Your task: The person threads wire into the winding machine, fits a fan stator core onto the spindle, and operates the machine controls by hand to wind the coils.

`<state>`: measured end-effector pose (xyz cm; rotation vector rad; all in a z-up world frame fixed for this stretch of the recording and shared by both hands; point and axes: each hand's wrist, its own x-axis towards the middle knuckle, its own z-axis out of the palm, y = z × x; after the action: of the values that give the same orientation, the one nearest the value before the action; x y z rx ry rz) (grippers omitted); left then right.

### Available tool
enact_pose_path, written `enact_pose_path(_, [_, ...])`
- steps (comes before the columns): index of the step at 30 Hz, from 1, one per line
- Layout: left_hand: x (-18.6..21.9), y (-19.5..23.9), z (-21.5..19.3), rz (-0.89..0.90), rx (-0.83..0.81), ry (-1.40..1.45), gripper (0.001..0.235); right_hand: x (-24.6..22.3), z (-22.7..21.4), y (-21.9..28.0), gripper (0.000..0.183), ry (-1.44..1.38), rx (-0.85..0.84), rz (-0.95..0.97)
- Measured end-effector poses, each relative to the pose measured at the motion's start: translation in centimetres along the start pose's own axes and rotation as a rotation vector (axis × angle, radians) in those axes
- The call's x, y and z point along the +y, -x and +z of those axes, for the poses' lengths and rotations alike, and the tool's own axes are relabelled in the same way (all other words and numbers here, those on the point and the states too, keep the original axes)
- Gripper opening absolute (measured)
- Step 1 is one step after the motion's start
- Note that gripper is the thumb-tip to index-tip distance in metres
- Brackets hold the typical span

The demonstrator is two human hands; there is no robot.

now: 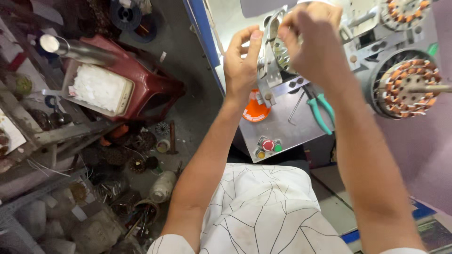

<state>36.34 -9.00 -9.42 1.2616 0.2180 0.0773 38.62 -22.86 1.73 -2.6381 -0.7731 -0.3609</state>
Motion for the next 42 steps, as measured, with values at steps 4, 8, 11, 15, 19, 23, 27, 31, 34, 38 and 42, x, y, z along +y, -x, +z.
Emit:
enact_pose_path(4, [1.9, -0.2, -0.3, -0.314, -0.218, 0.259, 0.03, -5.1, 0.3, 5.3, 0.006, -0.091, -0.017, 0.167])
enact_pose_path(8, [2.9, 0.5, -1.0, -0.552, -0.118, 0.491, 0.024, -9.4, -0.6, 10.1, 0.01, -0.324, 0.016, 0.323])
enact_pose_path(11, [2.2, -0.3, -2.0, -0.6, -0.123, 0.587, 0.017, -12.2, -2.3, 14.7, 0.011, -0.519, -0.058, 0.511])
enact_pose_path(15, [0.1, 0.2, -2.4, -0.648, -0.107, 0.621, 0.011, -14.2, -4.7, 18.7, 0.01, -0.626, -0.092, 0.662])
enact_pose_path(19, [0.4, 1.0, -1.3, -0.624, -0.133, 0.655, 0.014, -15.7, -8.3, 20.4, 0.013, -0.55, -0.194, 0.659])
enact_pose_path(23, [3.3, 9.0, -1.0, -0.572, -0.322, 0.259, 0.011, -17.6, -11.8, 21.0, 0.012, -0.566, -0.523, 0.408])
enact_pose_path(27, [4.7, 14.5, -3.6, -0.619, -0.411, 0.093, 0.014, -20.0, -12.4, 21.5, 0.014, -0.612, -0.62, 0.353])
enact_pose_path(31, [3.4, 16.5, -6.2, -0.681, -0.341, 0.104, 0.015, -21.6, -11.9, 22.0, 0.016, -0.626, -0.55, 0.434])
enact_pose_path(34, [3.5, 17.1, -7.0, -0.752, -0.323, 0.19, 0.016, -22.2, -11.8, 22.0, 0.013, -0.613, -0.447, 0.568])
enact_pose_path(38, [5.6, 17.7, -6.4, -0.697, -0.376, 0.238, 0.02, -21.6, -11.6, 21.6, 0.014, -0.541, -0.371, 0.73])
enact_pose_path(42, [6.4, 17.6, -4.8, -0.643, -0.385, 0.219, 0.029, -19.0, -10.0, 20.5, 0.015, -0.477, -0.179, 0.683])
